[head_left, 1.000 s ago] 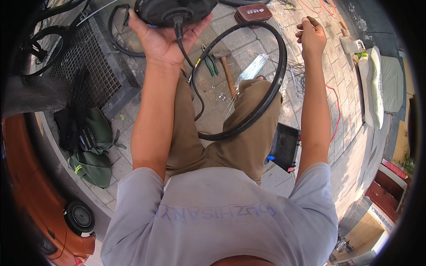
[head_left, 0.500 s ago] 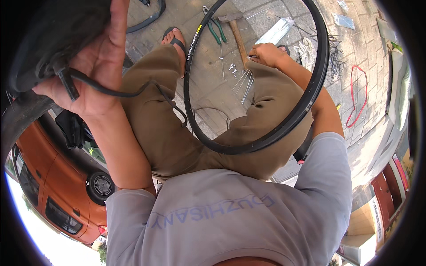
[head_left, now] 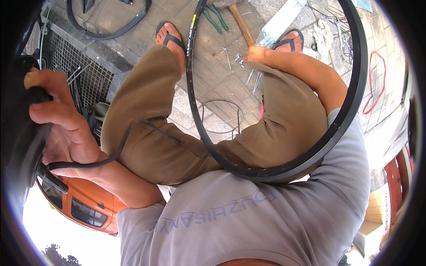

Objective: The person inserts metal spokes into a bicycle hub and aligns them with a wheel rim. They repeatedly pick up spokes, insert them into the hub, and adjust their position while holding the rim.

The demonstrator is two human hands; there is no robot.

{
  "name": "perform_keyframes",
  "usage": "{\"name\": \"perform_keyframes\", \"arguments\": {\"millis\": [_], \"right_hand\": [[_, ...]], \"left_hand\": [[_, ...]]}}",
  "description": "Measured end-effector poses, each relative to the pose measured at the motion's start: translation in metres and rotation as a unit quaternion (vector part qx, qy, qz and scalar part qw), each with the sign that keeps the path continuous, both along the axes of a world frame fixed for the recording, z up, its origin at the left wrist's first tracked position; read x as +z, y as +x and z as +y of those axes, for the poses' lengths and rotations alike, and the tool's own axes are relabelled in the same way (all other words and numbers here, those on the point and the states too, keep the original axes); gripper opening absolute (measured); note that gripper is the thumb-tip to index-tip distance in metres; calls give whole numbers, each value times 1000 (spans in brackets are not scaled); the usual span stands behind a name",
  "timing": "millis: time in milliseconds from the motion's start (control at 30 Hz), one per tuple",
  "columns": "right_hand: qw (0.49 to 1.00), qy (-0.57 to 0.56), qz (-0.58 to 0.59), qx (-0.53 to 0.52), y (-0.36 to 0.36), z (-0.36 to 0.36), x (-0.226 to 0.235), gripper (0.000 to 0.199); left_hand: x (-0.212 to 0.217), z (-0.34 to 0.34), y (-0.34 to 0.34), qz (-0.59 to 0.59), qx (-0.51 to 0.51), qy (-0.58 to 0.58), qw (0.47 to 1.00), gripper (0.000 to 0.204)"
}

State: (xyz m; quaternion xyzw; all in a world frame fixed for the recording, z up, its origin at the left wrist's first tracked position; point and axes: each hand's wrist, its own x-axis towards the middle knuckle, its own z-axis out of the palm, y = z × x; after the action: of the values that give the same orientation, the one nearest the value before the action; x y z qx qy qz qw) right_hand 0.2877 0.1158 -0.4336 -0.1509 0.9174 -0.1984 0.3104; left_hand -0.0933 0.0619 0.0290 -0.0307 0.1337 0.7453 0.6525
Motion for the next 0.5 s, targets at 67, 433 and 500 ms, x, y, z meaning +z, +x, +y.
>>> {"name": "perform_keyframes", "arguments": {"millis": [67,433,500], "right_hand": [[999,-41,-3,5,-6,6,8,11],[854,-228,170,-435,-57,69,140,25],[829,-103,252,-489,-48,98,167,24]], "left_hand": [[3,2,1,-30,-56,-6,998,66],[-3,-9,8,-51,-28,43,997,81],[-7,-6,19,-17,13,52,998,93]]}}
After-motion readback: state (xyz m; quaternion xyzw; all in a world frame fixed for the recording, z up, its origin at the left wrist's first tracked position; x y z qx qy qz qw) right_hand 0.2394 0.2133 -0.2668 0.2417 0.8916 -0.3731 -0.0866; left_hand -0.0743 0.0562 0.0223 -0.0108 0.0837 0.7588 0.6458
